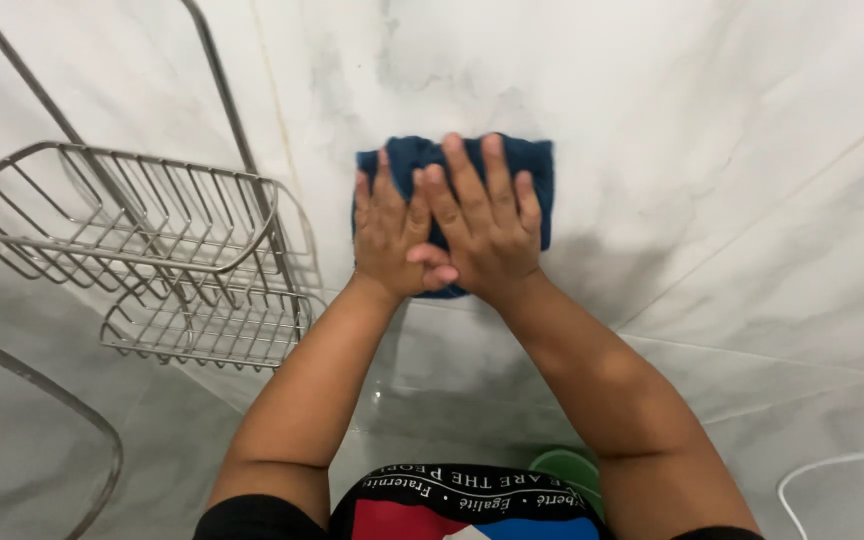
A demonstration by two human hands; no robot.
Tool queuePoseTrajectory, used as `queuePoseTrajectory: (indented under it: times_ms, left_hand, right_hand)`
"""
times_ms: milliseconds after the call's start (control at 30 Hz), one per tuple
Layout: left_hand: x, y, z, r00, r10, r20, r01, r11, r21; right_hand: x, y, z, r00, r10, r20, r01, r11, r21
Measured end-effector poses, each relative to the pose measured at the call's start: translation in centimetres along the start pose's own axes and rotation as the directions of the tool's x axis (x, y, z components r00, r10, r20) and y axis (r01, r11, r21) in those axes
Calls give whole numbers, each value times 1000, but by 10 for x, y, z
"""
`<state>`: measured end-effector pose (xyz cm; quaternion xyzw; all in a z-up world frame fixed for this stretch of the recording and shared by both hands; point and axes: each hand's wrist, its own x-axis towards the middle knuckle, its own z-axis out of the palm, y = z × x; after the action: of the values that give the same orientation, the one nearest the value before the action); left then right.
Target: The person wipes the white tiled bathroom wall with a blue cloth using both hands. They scrub the surface in circular and vertical motions, focusing on the grout lines and lower sections near the floor.
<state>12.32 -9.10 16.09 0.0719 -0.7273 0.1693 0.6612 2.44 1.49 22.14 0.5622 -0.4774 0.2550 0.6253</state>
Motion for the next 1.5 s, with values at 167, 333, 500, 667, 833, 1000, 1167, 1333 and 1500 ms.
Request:
queuePoseTrajectory:
  times_ms: [167,333,500,667,833,1000,1167,1333,1500]
  left_hand:
    - [17,5,-10,976,-149,156,148,989,21]
    - [102,21,-15,926,-258,277,252,966,60]
    - [177,67,-5,874,-289,391,144,922,359]
    - [214,115,20,930,-185,319,123,971,206]
    - [239,162,51,956,-68,286,43,995,90]
    - [255,202,61,927,89,363,-120,991,63]
    - [229,209,78,873,309,378,-262,950,-171]
    - [193,202,78,892,345,292,-332,939,-95]
    - [159,173,69,936,284,209,-276,959,-67]
  right_hand:
    - [31,25,-26,990,-71,124,72,997,0]
    - [56,77,-51,966,-73,248,99,990,-96]
    - [74,124,-78,970,75,230,-63,996,-60]
    - [64,175,-104,952,177,251,-176,984,-28]
    - [35,217,-119,928,298,222,-302,953,-15]
    - [-10,241,-115,895,446,-9,-445,891,-92]
    - [-54,228,-101,836,536,-119,-549,812,-198]
    - [-71,187,-89,786,601,-147,-611,718,-332]
    - [-68,145,-71,777,620,-109,-617,717,-324]
